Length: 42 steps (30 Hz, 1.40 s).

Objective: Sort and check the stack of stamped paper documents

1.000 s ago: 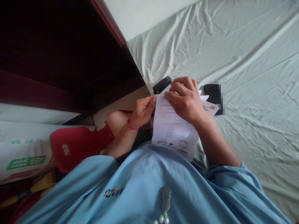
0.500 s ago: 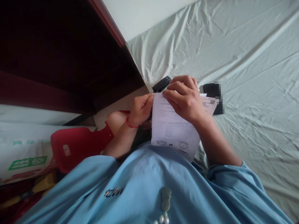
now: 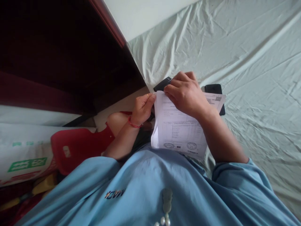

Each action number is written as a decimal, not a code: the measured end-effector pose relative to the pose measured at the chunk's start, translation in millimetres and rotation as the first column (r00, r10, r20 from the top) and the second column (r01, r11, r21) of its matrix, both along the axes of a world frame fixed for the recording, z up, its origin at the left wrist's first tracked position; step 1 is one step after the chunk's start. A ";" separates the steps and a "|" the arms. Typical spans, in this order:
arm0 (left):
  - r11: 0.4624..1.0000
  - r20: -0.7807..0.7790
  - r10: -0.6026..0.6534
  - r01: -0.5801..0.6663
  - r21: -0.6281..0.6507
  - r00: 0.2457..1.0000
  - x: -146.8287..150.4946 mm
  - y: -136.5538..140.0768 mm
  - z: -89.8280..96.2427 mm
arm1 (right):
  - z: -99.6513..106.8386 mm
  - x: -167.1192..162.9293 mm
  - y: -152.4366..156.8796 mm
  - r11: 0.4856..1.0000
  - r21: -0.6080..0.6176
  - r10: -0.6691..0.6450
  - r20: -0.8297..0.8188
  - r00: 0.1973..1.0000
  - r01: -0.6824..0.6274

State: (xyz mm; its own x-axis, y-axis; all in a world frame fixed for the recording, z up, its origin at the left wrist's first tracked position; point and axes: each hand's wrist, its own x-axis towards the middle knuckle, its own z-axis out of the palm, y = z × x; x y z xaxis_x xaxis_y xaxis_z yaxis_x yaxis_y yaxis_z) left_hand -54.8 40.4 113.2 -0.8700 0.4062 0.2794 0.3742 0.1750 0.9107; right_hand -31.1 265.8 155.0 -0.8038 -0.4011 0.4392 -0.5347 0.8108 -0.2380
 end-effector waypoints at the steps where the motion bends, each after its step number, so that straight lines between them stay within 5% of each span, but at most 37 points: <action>1: 1.000 -0.002 0.005 -0.005 -0.004 1.000 -0.5 0.5 -1.3 | -1.6 -0.1 -0.6 1.000 -0.002 -0.006 0.004 1.000 0.006; 26: 0.998 0.054 0.009 -0.012 0.054 0.999 4.1 6.5 -10.1 | -15.9 -1.9 -17.3 0.994 -0.102 -0.035 0.033 0.999 0.038; 33: 0.983 0.041 0.166 -0.168 0.066 0.985 -4.3 -1.9 -17.1 | -15.0 9.0 -6.0 0.975 -0.163 -0.164 -0.088 0.982 0.149; 38: 0.918 0.182 0.278 -0.316 0.238 0.943 -21.9 -11.3 -34.5 | -56.9 23.3 22.5 0.905 -0.317 -0.319 -0.064 0.946 0.284; 42: 0.891 0.264 0.255 -0.332 0.308 0.930 -28.9 -11.7 -39.3 | -110.0 27.1 41.6 0.784 -0.506 -0.323 0.165 0.932 0.361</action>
